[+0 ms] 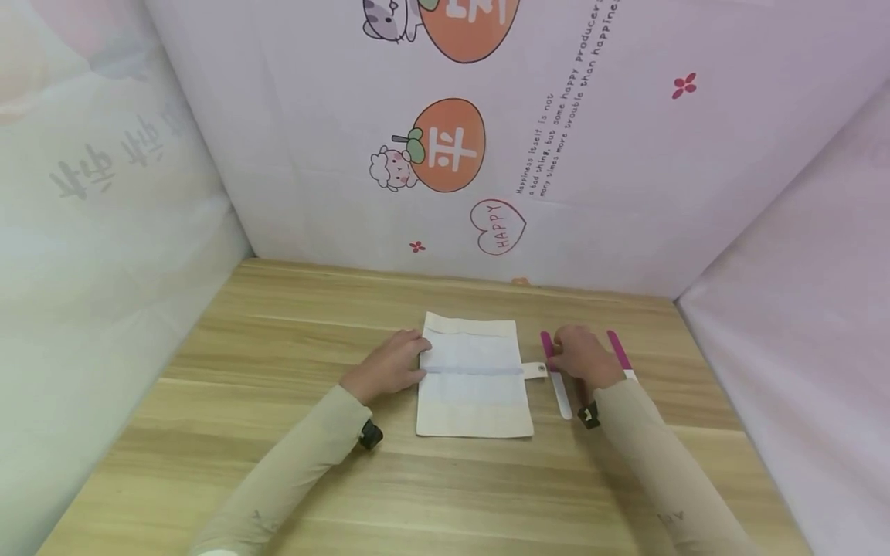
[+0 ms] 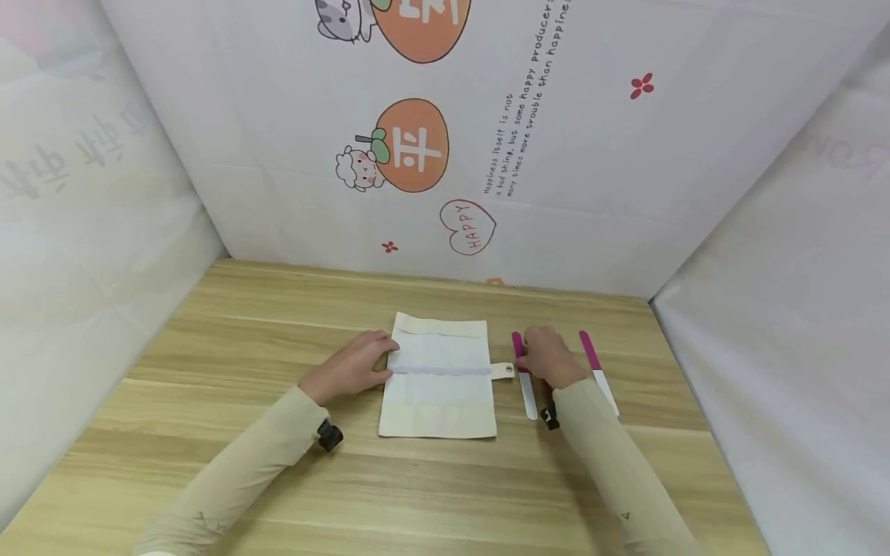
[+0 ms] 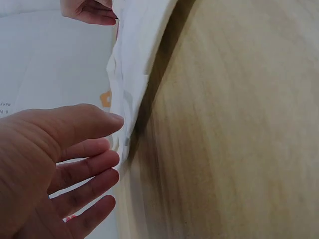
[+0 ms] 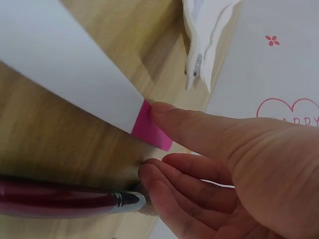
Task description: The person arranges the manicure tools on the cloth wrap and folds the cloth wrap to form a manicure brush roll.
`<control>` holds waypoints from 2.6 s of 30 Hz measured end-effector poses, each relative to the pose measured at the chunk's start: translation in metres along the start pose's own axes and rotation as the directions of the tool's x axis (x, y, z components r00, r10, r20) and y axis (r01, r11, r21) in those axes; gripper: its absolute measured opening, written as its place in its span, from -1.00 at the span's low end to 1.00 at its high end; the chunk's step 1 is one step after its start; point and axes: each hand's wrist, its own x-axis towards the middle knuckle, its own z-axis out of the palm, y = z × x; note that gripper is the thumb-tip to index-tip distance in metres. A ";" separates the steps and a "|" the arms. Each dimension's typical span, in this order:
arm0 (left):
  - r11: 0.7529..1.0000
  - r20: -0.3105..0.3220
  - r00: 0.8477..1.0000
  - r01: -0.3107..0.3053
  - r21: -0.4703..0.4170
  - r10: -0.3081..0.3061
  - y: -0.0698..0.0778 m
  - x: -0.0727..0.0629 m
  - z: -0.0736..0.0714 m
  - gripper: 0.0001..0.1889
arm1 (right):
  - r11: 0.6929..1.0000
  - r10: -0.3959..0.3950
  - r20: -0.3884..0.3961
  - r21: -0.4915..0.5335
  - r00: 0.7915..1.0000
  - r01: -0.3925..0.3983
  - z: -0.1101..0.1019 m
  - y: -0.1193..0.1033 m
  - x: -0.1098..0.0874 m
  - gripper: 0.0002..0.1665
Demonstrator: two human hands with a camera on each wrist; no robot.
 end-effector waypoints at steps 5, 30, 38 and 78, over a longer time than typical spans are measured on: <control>1.000 -0.003 1.000 0.010 0.015 -0.010 0.002 0.004 0.002 -0.69 | 1.000 0.025 0.011 0.006 1.000 -0.025 -0.004 -0.002 0.002 -0.75; 0.998 0.013 1.000 0.010 -0.062 -0.010 0.007 0.013 0.006 -0.87 | 0.988 0.151 0.058 -0.047 0.987 -0.148 -0.012 -0.011 0.016 -0.55; 0.997 0.031 0.999 0.022 -0.067 -0.020 0.006 0.014 0.004 -0.85 | 0.985 0.170 0.069 -0.043 0.983 -0.167 -0.015 -0.014 0.016 -0.53; 0.996 0.141 0.989 0.058 -0.071 -0.047 0.010 0.014 -0.020 -0.80 | 0.951 0.095 0.206 0.269 0.974 -0.150 -0.058 0.022 0.010 -0.63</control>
